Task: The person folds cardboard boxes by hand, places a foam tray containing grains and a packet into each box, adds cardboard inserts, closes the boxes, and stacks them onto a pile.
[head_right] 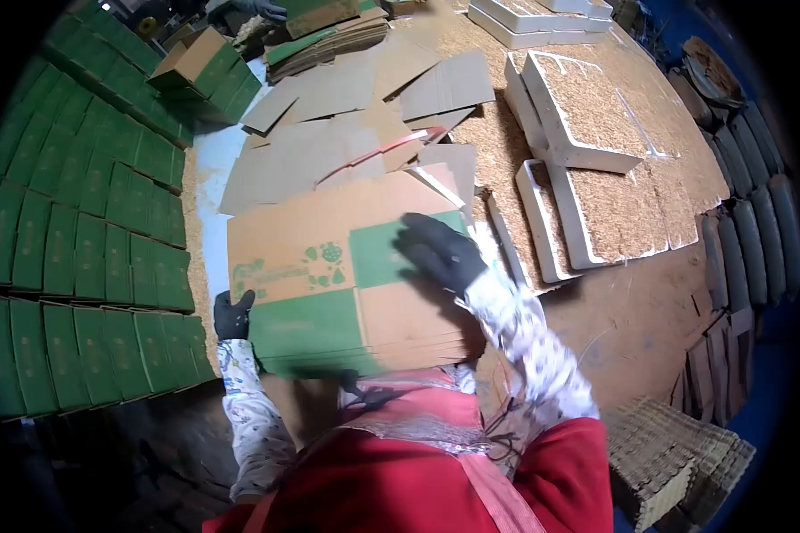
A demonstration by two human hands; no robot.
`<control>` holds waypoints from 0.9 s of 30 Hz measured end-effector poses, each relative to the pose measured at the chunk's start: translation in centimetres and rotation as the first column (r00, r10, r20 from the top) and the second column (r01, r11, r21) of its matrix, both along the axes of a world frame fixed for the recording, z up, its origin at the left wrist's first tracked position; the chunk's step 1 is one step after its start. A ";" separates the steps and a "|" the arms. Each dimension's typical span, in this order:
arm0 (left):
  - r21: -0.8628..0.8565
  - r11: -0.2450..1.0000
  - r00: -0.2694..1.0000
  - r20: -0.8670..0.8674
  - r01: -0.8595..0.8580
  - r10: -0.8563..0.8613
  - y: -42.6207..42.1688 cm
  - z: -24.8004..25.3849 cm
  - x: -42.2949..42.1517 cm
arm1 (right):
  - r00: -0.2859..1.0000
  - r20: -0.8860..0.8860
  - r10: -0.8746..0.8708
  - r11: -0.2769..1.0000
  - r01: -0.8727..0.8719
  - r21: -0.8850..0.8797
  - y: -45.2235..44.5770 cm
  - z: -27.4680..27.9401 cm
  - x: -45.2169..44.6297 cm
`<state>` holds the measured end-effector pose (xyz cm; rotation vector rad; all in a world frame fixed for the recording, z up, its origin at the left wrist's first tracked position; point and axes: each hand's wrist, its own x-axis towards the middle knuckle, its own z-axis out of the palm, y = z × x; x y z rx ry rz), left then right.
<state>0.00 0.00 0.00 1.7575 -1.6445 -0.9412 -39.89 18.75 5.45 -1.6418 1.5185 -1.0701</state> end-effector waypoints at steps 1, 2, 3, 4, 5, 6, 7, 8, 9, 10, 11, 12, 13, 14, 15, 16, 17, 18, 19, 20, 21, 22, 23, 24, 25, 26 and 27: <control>0.017 1.000 0.999 -0.045 -0.011 0.012 0.5 0.8 0.1 | 0.909 -0.401 -0.111 0.993 0.080 -0.092 -1.0 -0.7 1.3; 0.017 1.000 0.999 -0.045 -0.019 0.020 0.3 0.7 0.7 | 0.797 -0.574 -0.189 0.981 0.129 -0.143 -2.0 -1.7 0.3; -0.089 0.996 0.932 -0.362 0.005 -0.037 -3.3 -0.7 -1.1 | 0.560 -0.746 -0.362 0.919 0.080 -0.386 -8.1 -1.3 -3.7; -0.122 0.992 0.943 -0.328 0.025 -0.064 -1.9 1.7 0.2 | 0.625 -0.656 -0.424 0.900 0.207 -0.384 -9.1 -2.9 -4.3; -0.160 0.986 0.946 -0.310 0.042 -0.091 -0.6 4.6 0.8 | 0.719 -0.540 -0.437 0.897 0.306 -0.319 -9.5 -3.3 -5.0; -0.195 0.979 0.928 -0.353 0.055 -0.123 0.5 6.7 1.2 | 0.720 -0.573 -0.392 0.918 0.347 -0.192 -9.5 -1.8 -5.5; -0.245 0.968 0.899 -0.408 0.059 -0.158 0.9 8.2 1.3 | 0.758 -0.602 -0.252 0.942 0.334 0.027 -9.6 2.1 -6.0; -0.267 0.962 0.850 -0.496 0.049 -0.180 0.8 9.2 1.5 | 0.780 -0.568 -0.264 0.934 0.353 0.051 -7.9 7.6 -4.7; -0.303 0.953 0.832 -0.523 0.022 -0.185 -0.3 10.1 1.7 | 0.734 -0.662 -0.151 0.923 0.344 0.171 -7.2 11.1 -5.4; -0.391 0.920 0.835 -0.500 0.019 -0.230 -1.0 11.0 2.3 | 0.712 -0.696 -0.090 0.958 0.253 0.135 -5.5 14.7 -4.9; -0.469 0.883 0.843 -0.466 0.022 -0.269 -1.3 12.0 3.1 | 0.749 -0.663 -0.010 0.976 0.152 0.157 -3.7 18.2 -3.7; -0.619 0.785 0.956 -0.224 0.010 -0.189 -1.1 14.0 2.1 | 0.671 -0.717 0.191 0.942 0.081 0.327 -2.3 21.6 -1.5; -0.884 0.464 0.998 0.061 0.056 -0.004 -0.6 16.0 0.5 | 0.572 -0.723 0.386 0.868 0.040 0.495 -1.2 24.3 0.8; -0.908 0.415 0.993 0.093 0.056 0.069 0.3 16.1 -0.8 | 0.604 -0.662 0.444 0.844 -0.034 0.535 -0.3 26.0 3.3; -0.929 0.365 0.982 0.118 0.057 0.146 1.3 16.1 -2.1 | 0.631 -0.591 0.502 0.813 -0.111 0.572 0.3 26.8 5.7; -0.948 0.314 0.965 0.134 0.058 0.227 2.2 16.2 -3.5 | 0.596 -0.588 0.547 0.793 -0.144 0.591 0.7 26.6 7.9; -0.868 0.279 0.912 0.395 0.410 -0.110 5.6 21.5 -4.6 | 0.562 -0.581 0.589 0.771 -0.177 0.612 0.9 26.4 9.9; -0.705 0.127 0.684 0.603 0.698 -0.411 8.0 24.3 -5.3 | 0.554 -0.562 0.614 0.761 -0.230 0.606 0.5 26.0 11.5; -0.709 0.126 0.687 0.600 0.694 -0.411 8.9 23.9 -5.6 | 0.542 -0.544 0.640 0.749 -0.282 0.600 -0.3 25.3 12.9; -0.730 0.120 0.688 0.558 0.673 -0.464 9.6 23.2 -6.0 | 0.664 -0.497 0.559 0.805 -0.290 0.518 -1.2 24.6 14.7; -0.749 0.109 0.684 0.523 0.654 -0.509 9.9 22.7 -5.9 | 0.772 -0.429 0.469 0.859 -0.287 0.423 -2.0 23.7 16.1; -0.787 0.092 0.710 0.491 0.610 -0.504 10.1 22.3 -5.3 | 0.803 -0.309 0.509 0.820 -0.344 0.458 -2.6 22.6 16.9; -0.815 0.082 0.754 0.485 0.573 -0.443 10.1 21.2 -4.6 | 0.816 -0.187 0.547 0.775 -0.409 0.482 -3.4 21.5 17.6; -0.811 0.054 0.751 0.511 0.582 -0.419 9.8 19.8 -3.3 | 0.770 -0.242 0.590 0.807 -0.572 0.149 -4.5 20.0 17.4; -0.806 0.027 0.749 0.537 0.592 -0.387 9.7 19.0 -1.8 | 0.774 -0.101 0.625 0.778 -0.607 0.164 -5.5 19.9 17.2; -0.787 0.068 0.703 0.504 0.613 -0.502 10.1 18.9 -0.7 | 0.832 -0.184 0.523 0.847 -0.483 0.223 -5.9 20.7 16.9; -0.798 0.060 0.683 0.471 0.599 -0.558 10.2 19.5 -0.1 | 0.871 -0.268 0.411 0.900 -0.341 0.272 -6.0 21.4 16.5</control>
